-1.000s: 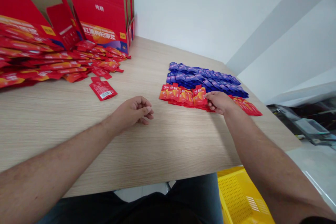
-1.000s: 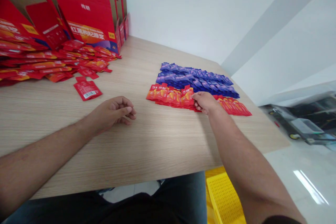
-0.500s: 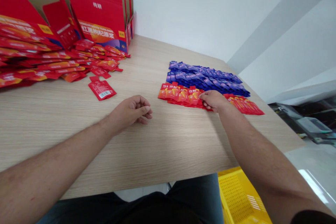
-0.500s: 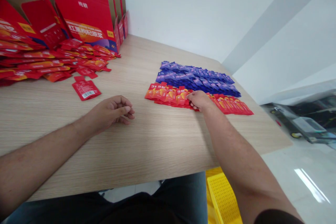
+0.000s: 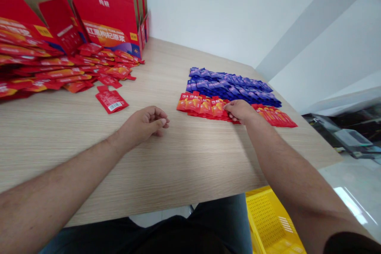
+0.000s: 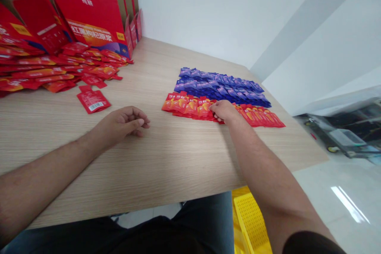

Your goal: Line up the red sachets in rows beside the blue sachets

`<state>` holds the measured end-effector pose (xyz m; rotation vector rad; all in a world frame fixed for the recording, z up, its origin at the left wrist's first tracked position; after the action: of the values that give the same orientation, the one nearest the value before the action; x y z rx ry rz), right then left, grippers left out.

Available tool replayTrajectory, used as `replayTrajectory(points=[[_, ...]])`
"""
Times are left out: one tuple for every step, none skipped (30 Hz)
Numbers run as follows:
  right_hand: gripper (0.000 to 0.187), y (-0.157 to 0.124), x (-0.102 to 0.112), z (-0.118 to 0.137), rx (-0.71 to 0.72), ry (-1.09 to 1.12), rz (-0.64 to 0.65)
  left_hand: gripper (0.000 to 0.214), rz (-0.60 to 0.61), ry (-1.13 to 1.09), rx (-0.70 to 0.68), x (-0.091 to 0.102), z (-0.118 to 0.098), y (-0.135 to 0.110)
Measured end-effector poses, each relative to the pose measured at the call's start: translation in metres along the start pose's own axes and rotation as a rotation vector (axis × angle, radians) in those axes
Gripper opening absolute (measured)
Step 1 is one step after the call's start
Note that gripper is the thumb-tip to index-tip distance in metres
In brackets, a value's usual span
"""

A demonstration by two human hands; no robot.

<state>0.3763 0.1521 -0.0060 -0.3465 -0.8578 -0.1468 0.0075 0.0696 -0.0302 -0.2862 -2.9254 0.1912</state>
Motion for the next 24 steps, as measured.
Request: replayTrajectory(points=[[0.019, 0.000, 0.000, 0.000, 0.000, -0.002, 0.001, 0.030, -0.020, 0.088, -0.028, 0.003, -0.003, 0.002], [0.018, 0.000, 0.000, 0.000, 0.000, -0.006, 0.001, 0.033, -0.043, 0.181, -0.058, 0.005, -0.006, 0.003], [0.018, 0.000, 0.000, -0.001, 0.000, -0.011, 0.000, 0.038, -0.063, 0.281, -0.092, 0.006, -0.011, 0.006], [0.018, 0.000, 0.000, -0.001, 0.001, -0.016, -0.002, 0.043, -0.078, 0.386, -0.133, 0.005, -0.016, 0.009], [0.019, 0.000, 0.001, -0.001, 0.003, -0.022, -0.004, 0.049, -0.081, 0.495, -0.181, 0.002, -0.021, 0.012], [0.019, 0.001, 0.001, -0.002, 0.006, -0.028, -0.005, 0.055, -0.067, 0.608, -0.229, -0.004, -0.026, 0.017], [0.019, 0.001, 0.001, -0.002, 0.009, -0.033, -0.006, 0.061, -0.041, 0.717, -0.270, -0.012, -0.029, 0.022], [0.019, 0.002, 0.001, -0.002, 0.014, -0.038, -0.006, 0.068, -0.008, 0.817, -0.299, -0.022, -0.031, 0.028], [0.020, 0.003, 0.001, -0.002, 0.020, -0.042, -0.006, 0.074, 0.025, 0.902, -0.310, -0.031, -0.031, 0.035], [0.020, 0.004, 0.001, -0.002, 0.026, -0.045, -0.005, 0.079, 0.047, 0.972, -0.306, -0.039, -0.030, 0.043], [0.020, 0.005, 0.001, -0.002, 0.032, -0.047, -0.003, 0.083, 0.060, 1.028, -0.294, -0.046, -0.029, 0.050], [0.020, 0.005, 0.001, -0.002, 0.039, -0.048, -0.002, 0.086, 0.064, 1.072, -0.280, -0.052, -0.028, 0.057], [0.019, 0.006, 0.000, -0.002, 0.045, -0.049, 0.000, 0.086, 0.061, 1.105, -0.267, -0.057, -0.027, 0.062], [0.019, 0.007, 0.000, -0.003, 0.050, -0.049, 0.003, 0.084, 0.055, 1.128, -0.258, -0.062, -0.027, 0.066], [0.019, 0.007, 0.000, -0.003, 0.055, -0.049, 0.007, 0.081, 0.047, 1.144, -0.255, -0.066, -0.027, 0.068], [0.019, 0.008, -0.001, -0.004, 0.060, -0.048, 0.012, 0.078, 0.038, 1.155, -0.255, -0.070, -0.027, 0.067], [0.019, 0.008, -0.001, -0.004, 0.065, -0.049, 0.017, 0.076, 0.027, 1.162, -0.254, -0.072, -0.026, 0.066], [0.020, 0.008, -0.001, -0.004, 0.071, -0.050, 0.021, 0.076, 0.019, 1.165, -0.253, -0.075, -0.026, 0.063], [0.020, 0.009, -0.001, -0.004, 0.075, -0.054, 0.026, 0.077, 0.016, 1.163, -0.250, -0.077, -0.026, 0.059], [0.020, 0.009, -0.001, -0.004, 0.079, -0.061, 0.029, 0.078, 0.018, 1.157, -0.245, -0.078, -0.025, 0.055], [0.020, 0.009, -0.002, -0.003, 0.081, -0.071, 0.031, 0.079, 0.023, 1.152, -0.237, -0.080, -0.025, 0.051], [0.019, 0.009, -0.002, -0.003, 0.082, -0.082, 0.033, 0.080, 0.033, 1.147, -0.231, -0.082, -0.025, 0.048], [0.018, 0.009, -0.002, -0.001, 0.082, -0.095, 0.035, 0.080, 0.042, 1.144, -0.227, -0.083, -0.025, 0.045], [0.018, 0.008, -0.002, 0.000, 0.084, -0.108, 0.036, 0.080, 0.048, 1.142, -0.226, -0.085, -0.025, 0.042]])
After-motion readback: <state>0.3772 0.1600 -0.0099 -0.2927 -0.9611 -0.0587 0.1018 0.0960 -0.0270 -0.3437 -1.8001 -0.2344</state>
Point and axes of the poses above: each hand's wrist, its own y-axis towards the middle knuckle, its own x-axis out of the back of the hand, z = x × y, the point moved 8 cm from there along y, towards the middle knuckle, and after that the axes turned 2 degrees about x, right-handed, at the moved point
